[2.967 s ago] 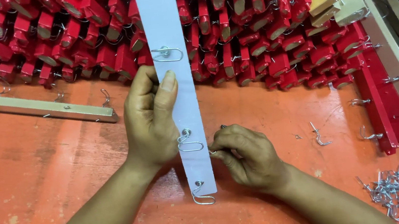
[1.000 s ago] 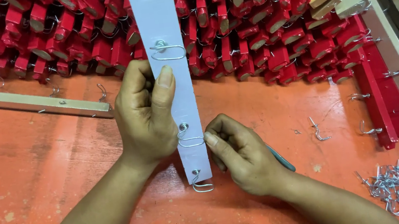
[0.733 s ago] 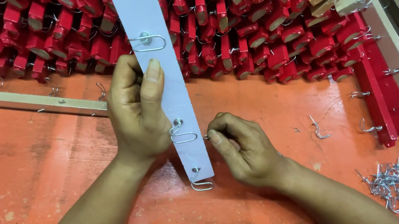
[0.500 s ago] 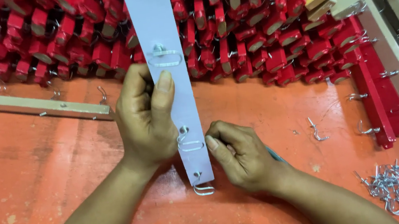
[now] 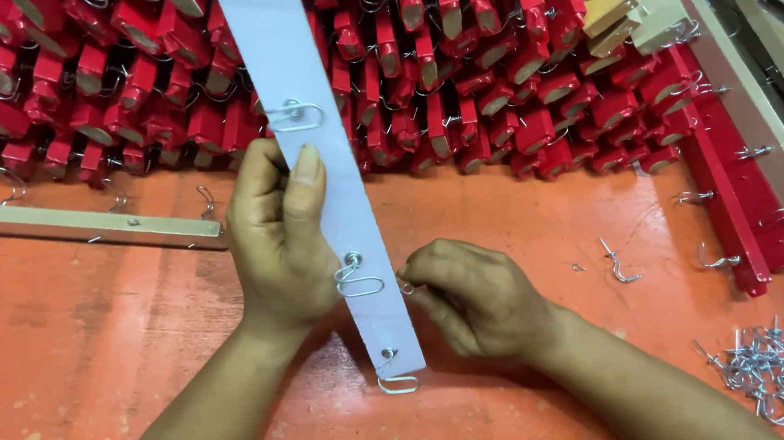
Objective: Assembling wooden coat hangers by inserting metal hooks into pre-drilled holes and securing them with pliers.
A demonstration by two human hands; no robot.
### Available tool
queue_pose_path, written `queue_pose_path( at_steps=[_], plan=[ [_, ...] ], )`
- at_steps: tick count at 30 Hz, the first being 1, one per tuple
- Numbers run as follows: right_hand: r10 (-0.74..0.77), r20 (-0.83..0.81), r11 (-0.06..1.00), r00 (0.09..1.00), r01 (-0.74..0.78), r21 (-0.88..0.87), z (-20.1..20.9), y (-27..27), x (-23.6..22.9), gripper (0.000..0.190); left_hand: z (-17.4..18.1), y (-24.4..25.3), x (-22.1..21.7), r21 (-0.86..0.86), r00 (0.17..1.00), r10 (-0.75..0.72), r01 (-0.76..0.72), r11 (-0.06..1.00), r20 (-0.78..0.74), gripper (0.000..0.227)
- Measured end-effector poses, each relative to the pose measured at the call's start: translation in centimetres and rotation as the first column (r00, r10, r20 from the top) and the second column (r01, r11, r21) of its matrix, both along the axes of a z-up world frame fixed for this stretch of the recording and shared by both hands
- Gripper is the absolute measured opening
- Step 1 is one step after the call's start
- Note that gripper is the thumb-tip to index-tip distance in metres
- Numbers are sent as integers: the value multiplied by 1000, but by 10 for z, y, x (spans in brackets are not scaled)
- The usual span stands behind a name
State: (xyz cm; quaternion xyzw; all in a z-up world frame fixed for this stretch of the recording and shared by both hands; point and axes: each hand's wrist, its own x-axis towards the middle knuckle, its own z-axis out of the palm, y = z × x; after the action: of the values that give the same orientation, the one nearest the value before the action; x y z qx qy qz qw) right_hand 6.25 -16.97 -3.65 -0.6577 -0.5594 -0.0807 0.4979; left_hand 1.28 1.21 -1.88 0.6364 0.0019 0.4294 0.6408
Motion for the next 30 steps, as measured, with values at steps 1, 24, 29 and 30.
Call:
queue_pose_path(
  at_steps=[1,24,29,30],
  plan=[
    [15,139,998,990,-24,62,0,1,0,15,-2,1,1,-35,1000,-11,10,999,-8,24],
    [-91,-241,996,966,84,-39,15,4,-40,12,23,-15,-14,-194,992,-89,71,978,-90,23],
    [-163,-755,975,635,-13,-221,13,6,-30,27,18,-12,-15,172,976,198,-180,968,-93,25],
    [-161,-755,976,636,-12,-219,16,4,-29,27,19,-12,-14,175,976,198,-180,968,-91,25]
  ],
)
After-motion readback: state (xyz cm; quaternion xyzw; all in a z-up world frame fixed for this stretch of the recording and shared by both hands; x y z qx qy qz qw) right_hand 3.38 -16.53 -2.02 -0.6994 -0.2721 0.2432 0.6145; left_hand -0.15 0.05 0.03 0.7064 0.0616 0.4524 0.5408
